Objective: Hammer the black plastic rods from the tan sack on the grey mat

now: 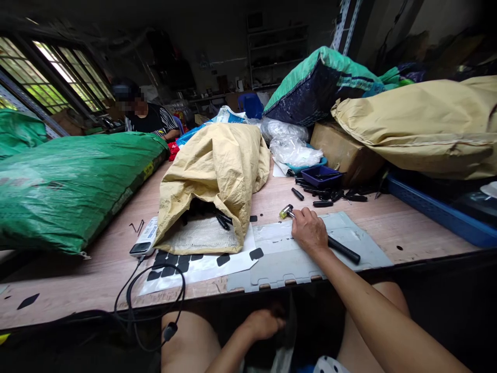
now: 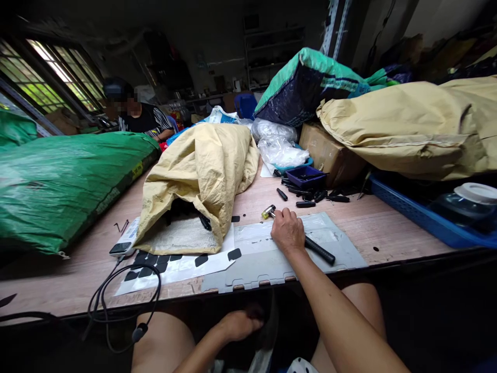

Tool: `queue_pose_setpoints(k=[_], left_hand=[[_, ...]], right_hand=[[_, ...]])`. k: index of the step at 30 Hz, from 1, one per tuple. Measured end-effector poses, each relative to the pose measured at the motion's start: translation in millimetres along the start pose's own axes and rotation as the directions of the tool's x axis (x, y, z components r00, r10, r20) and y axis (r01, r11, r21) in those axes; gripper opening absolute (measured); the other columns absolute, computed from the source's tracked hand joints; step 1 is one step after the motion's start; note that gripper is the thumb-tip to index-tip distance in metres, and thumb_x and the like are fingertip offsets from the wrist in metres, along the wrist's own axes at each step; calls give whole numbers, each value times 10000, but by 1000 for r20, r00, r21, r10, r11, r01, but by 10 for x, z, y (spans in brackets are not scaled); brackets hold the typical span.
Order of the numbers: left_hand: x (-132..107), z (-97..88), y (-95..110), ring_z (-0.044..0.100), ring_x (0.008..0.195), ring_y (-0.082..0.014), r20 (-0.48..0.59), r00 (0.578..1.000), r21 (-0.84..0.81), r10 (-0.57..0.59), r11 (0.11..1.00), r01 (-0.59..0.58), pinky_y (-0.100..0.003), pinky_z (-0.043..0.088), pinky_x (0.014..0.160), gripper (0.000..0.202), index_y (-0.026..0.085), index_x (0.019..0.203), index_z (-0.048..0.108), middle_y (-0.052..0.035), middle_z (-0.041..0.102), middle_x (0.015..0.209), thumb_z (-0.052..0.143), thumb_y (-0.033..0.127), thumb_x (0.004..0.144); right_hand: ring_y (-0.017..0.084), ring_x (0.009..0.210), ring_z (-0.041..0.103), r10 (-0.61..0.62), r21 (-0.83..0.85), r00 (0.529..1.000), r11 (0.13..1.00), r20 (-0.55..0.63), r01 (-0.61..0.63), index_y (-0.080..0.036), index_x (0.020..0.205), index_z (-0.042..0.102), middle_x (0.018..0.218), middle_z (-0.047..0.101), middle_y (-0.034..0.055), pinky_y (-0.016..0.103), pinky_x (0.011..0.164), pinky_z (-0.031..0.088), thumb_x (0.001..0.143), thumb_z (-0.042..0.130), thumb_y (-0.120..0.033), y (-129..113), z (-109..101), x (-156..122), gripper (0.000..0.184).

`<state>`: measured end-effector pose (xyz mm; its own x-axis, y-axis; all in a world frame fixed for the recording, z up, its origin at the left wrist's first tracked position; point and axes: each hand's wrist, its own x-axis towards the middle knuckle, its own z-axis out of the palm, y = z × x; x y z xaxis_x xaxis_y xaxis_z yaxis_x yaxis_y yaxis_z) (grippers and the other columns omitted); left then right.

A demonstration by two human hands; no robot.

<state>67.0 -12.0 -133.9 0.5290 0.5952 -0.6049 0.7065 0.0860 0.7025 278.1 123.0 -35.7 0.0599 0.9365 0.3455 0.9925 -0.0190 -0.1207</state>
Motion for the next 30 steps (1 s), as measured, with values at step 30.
queue_pose_setpoints(k=[30], left_hand=[[-786,-1781,337,595,945,-225,-877,365,282,313,950,-137,-365,474,867,186,232,1056,677,-49,682,1046,636,353,922]], right_hand=[[247,1022,534,1,-11,1000,1000,4,-1,-185,1173,660,1086,619,110,350,789,341,991,473,-241,-12,-2,2,266]])
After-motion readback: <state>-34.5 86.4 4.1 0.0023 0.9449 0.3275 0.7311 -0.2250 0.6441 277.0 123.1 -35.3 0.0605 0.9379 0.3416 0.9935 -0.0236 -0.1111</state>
